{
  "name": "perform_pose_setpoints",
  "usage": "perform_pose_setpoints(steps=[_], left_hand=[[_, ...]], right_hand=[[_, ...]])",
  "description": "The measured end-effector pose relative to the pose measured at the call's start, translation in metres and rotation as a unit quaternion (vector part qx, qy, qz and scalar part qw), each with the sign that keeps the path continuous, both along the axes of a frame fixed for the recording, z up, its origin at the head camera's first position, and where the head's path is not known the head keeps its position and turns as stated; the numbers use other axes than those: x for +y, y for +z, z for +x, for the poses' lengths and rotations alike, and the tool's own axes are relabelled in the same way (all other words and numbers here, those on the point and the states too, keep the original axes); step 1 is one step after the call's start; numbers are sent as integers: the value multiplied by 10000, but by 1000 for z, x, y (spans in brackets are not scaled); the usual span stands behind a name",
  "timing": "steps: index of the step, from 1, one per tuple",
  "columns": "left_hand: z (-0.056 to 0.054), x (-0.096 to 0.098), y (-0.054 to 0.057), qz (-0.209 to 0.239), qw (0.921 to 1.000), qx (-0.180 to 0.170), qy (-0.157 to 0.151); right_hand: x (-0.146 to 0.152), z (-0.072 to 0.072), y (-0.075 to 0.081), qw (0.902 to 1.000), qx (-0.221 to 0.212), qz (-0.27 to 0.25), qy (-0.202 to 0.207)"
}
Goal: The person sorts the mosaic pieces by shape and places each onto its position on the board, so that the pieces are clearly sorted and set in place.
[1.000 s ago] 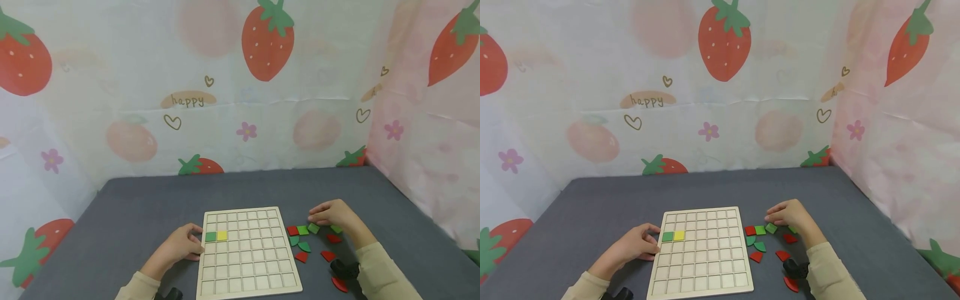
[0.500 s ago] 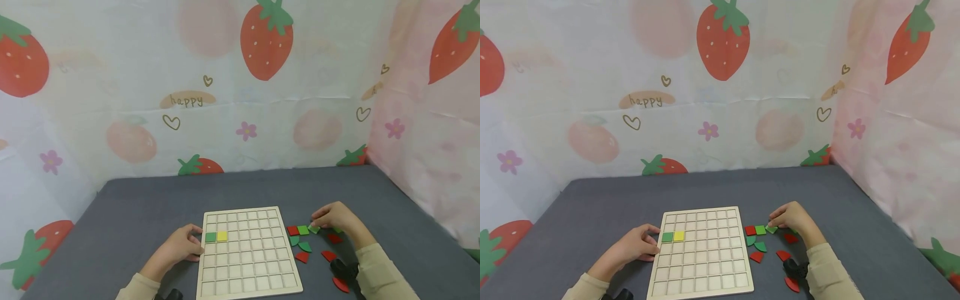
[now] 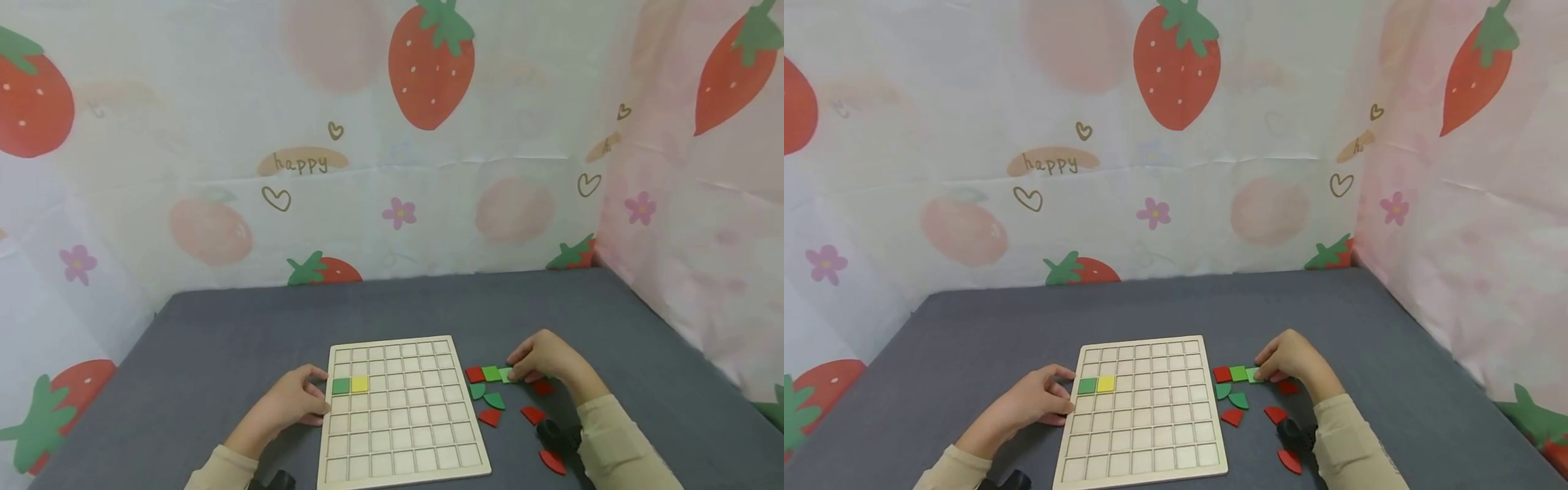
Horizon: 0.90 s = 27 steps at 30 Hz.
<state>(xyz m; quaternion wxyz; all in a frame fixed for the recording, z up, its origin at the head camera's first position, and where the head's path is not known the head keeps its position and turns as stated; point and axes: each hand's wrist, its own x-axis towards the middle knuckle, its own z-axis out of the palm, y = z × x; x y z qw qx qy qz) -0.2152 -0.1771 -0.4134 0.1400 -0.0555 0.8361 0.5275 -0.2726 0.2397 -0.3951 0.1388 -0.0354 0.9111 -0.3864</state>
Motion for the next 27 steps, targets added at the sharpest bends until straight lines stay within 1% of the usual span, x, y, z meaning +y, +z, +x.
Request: perform_pose_setpoints(steps=[5,8,10,15,20,27], left_hand=[[0,-2,0,-24,10000,-6,21],[0,-3,-1,-4,10000,-25,-18],[0,-3,-2,-10,10000,-20,-22],[-1,-3,-3,-51,10000,4,19],[1,-4,-4,-55,10000,-31,34],[-1,-2,-3,4,10000,47,-6]], right_hand=[[-5,1,1,9996,153,230,-20],[-6,0,0,9992,159,364,-70],[-6,0,0,9992,143,364,-92],[-2,-1,-3,9998,120,62,-108],[2,-2,-4,9996,-21,-268,-41],[4,-2,-1,9984,-175,-531,-77]])
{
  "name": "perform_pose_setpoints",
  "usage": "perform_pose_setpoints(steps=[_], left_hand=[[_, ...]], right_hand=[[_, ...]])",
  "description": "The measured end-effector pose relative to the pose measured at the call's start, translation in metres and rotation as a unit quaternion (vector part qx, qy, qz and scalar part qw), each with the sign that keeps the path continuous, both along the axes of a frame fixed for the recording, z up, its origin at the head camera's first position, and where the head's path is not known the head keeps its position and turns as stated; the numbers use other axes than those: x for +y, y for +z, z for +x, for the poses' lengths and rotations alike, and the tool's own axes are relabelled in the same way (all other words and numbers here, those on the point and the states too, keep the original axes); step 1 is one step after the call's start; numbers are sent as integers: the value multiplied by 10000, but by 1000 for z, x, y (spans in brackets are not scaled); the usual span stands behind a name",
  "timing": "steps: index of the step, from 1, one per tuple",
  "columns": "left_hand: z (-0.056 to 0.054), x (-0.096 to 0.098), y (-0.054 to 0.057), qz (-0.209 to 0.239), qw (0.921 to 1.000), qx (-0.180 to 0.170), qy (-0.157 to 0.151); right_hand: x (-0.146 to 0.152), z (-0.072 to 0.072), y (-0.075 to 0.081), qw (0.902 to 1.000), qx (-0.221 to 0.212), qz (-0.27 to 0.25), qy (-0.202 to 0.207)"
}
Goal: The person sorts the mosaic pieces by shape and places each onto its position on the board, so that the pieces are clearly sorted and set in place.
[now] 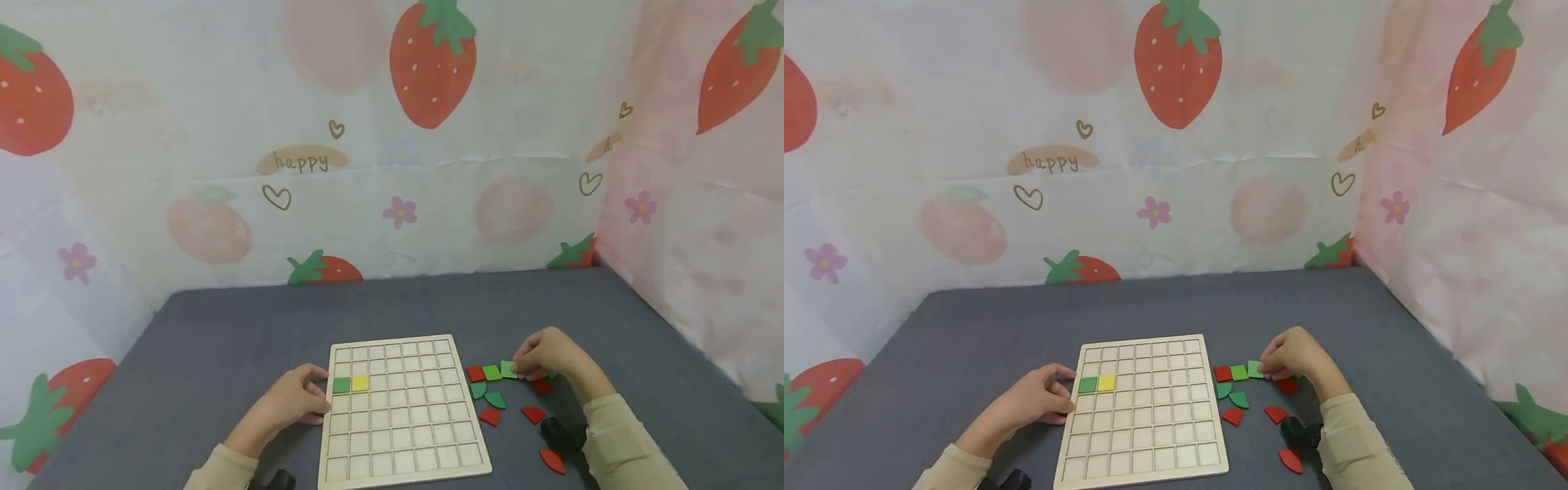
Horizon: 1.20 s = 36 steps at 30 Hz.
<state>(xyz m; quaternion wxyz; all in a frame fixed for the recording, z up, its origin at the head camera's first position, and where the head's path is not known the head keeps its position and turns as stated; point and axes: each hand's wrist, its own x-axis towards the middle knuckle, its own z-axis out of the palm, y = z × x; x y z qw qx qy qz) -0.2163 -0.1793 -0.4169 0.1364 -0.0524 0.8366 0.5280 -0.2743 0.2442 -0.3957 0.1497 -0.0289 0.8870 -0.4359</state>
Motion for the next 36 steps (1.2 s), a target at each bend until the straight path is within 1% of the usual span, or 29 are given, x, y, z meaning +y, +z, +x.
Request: perform_pose_setpoints(steps=[11,17,20,23,28,31,36], left_hand=[[2,-2,4,-32,10000,16,53],[2,-6,5,-41,10000,13,57],[2,-7,4,-27,10000,-27,59],[2,-5,1,18,10000,5,24],[3,-2,-2,85,10000,15,-29],[4,0,-1,94,10000,4,-21],[3,1,3,23,10000,35,88]], right_hand=[[-11,1,8,9992,148,-341,-110],[-22,2,10,9986,211,-486,-53],[-27,2,11,9983,202,-548,-56],[-30,3,11,9982,193,-554,-132],[-35,4,7,9975,150,-669,-149],[-42,3,6,9966,179,-802,-79],[-63,0,10,9967,242,-768,-71]])
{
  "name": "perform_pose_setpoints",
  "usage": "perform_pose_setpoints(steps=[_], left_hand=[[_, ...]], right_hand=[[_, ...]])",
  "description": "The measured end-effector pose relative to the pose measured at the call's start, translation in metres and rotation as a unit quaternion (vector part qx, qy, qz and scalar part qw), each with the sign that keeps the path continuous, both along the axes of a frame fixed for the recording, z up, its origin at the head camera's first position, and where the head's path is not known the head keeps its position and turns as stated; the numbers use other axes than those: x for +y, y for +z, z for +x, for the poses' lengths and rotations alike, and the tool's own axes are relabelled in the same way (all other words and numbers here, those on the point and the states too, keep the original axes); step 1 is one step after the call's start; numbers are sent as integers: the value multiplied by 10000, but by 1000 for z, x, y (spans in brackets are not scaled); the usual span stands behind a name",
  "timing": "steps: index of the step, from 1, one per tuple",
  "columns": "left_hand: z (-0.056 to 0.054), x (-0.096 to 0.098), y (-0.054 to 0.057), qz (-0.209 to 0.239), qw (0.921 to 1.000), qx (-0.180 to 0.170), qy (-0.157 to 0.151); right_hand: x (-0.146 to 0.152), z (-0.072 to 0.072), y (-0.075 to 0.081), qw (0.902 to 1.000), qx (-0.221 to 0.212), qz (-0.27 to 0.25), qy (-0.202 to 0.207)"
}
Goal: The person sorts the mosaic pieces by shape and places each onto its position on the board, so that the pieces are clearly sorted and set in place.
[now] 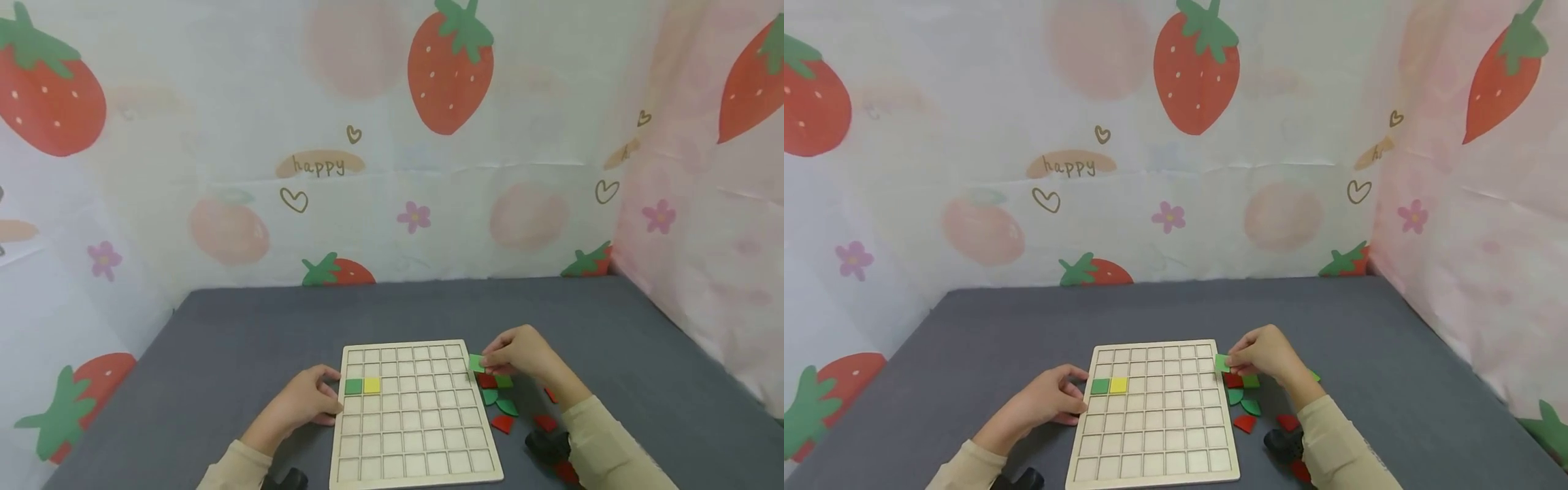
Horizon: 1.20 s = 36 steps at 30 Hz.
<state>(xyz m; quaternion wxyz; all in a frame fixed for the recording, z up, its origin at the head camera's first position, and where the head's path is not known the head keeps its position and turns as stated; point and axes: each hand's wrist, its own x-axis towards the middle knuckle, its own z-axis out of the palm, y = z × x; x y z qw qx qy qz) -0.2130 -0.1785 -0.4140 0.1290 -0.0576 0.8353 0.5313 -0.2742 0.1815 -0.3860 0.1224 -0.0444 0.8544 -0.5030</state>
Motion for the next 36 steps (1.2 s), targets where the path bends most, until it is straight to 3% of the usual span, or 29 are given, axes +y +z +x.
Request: perform_pose_setpoints(steps=[11,17,36], left_hand=[[0,-1,0,67,9999,-73,-119],[0,2,2,-18,10000,-82,11],[1,3,2,-121,9999,-25,108]], right_hand=[[-47,-2,1,9992,-100,-144,365],[-67,-4,4,9990,-59,-45,441],[-101,-9,-1,9949,-643,-205,744]])
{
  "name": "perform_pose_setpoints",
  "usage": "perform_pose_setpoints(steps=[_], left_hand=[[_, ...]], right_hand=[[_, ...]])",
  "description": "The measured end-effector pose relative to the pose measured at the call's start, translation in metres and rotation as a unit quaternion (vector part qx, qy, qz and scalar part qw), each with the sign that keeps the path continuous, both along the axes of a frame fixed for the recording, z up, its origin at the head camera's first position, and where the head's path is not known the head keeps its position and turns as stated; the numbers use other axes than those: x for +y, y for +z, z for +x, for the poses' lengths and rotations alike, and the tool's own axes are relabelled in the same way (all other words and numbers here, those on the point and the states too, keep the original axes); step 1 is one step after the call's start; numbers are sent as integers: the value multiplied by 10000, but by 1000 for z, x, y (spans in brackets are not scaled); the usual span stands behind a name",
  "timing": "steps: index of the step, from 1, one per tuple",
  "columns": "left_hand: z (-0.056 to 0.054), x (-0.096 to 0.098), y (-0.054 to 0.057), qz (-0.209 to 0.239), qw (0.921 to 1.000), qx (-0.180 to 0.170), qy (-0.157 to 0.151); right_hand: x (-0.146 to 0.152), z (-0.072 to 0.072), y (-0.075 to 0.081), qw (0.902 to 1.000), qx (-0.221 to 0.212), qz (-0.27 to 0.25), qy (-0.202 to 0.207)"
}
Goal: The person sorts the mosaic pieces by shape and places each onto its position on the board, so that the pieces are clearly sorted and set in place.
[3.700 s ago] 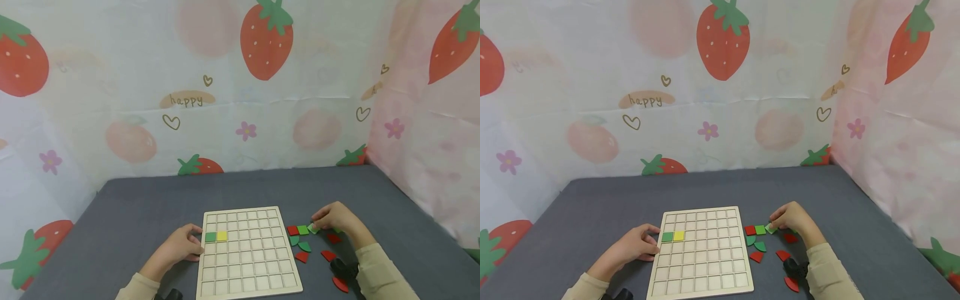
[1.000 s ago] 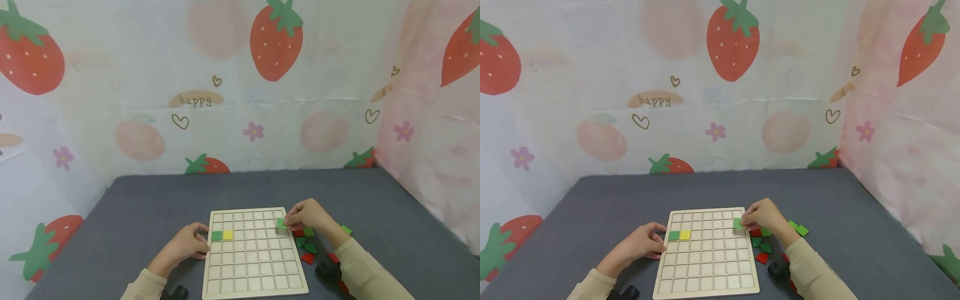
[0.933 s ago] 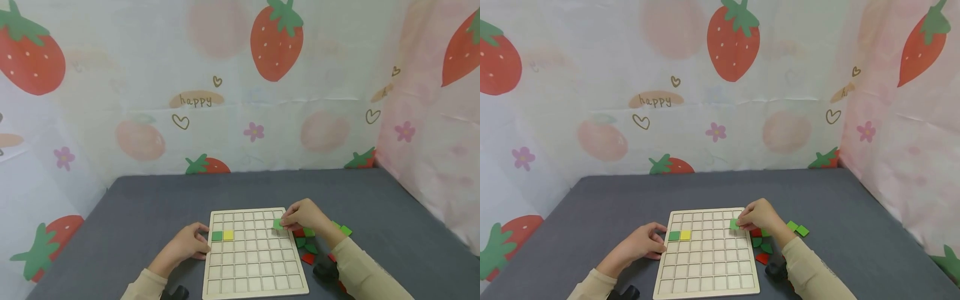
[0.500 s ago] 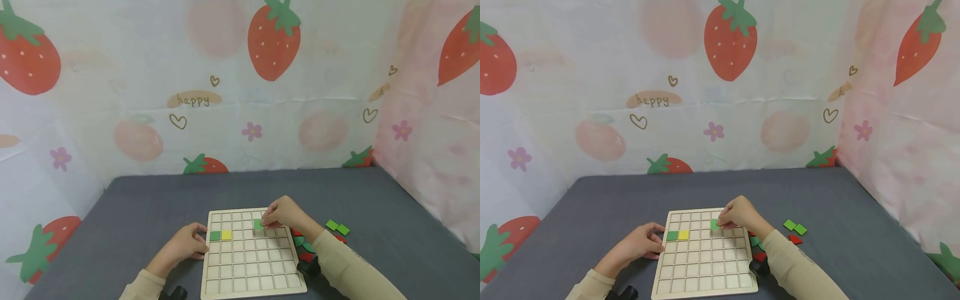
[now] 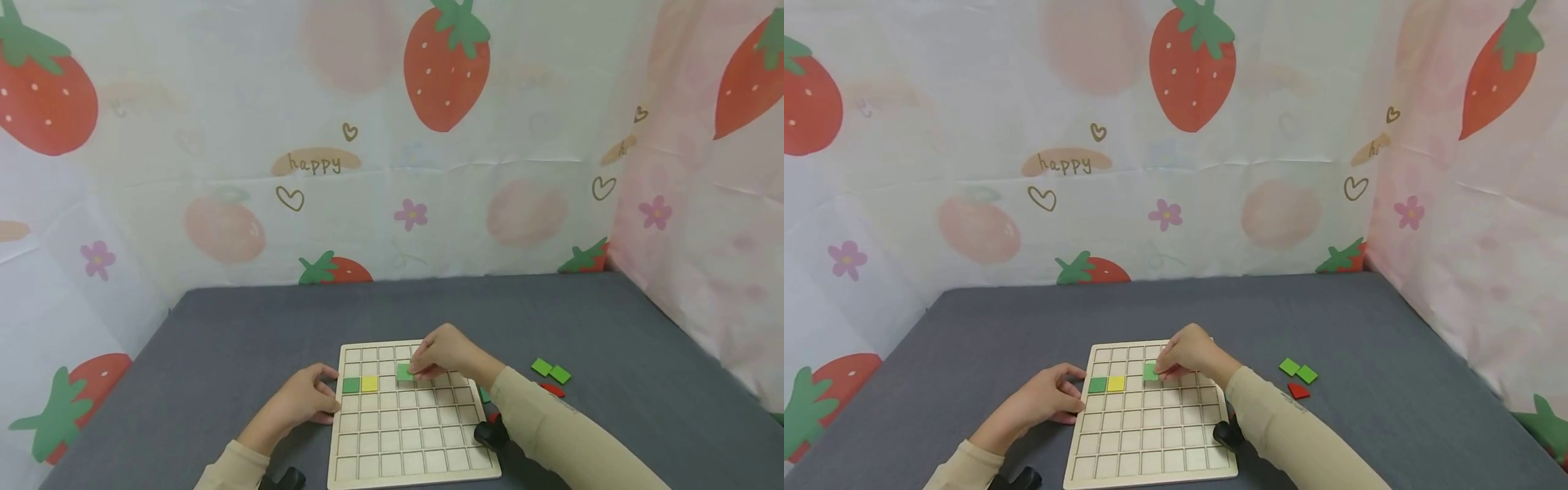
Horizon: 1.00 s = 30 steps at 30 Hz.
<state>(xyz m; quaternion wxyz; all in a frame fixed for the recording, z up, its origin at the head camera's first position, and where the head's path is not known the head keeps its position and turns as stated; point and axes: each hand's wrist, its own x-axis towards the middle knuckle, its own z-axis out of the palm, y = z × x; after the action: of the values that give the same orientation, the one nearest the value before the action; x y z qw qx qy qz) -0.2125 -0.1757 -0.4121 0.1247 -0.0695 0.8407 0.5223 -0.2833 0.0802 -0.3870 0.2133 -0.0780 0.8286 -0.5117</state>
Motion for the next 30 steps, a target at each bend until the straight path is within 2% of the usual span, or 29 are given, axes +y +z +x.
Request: perform_pose_setpoints(steps=[17,30], left_hand=[[-1,-2,-2,38,9999,81,-111],[-1,-2,-2,49,9999,76,-128]], right_hand=[[-21,-1,-4,9992,-286,-177,216],[-27,-2,-7,9995,-150,-8,289]])
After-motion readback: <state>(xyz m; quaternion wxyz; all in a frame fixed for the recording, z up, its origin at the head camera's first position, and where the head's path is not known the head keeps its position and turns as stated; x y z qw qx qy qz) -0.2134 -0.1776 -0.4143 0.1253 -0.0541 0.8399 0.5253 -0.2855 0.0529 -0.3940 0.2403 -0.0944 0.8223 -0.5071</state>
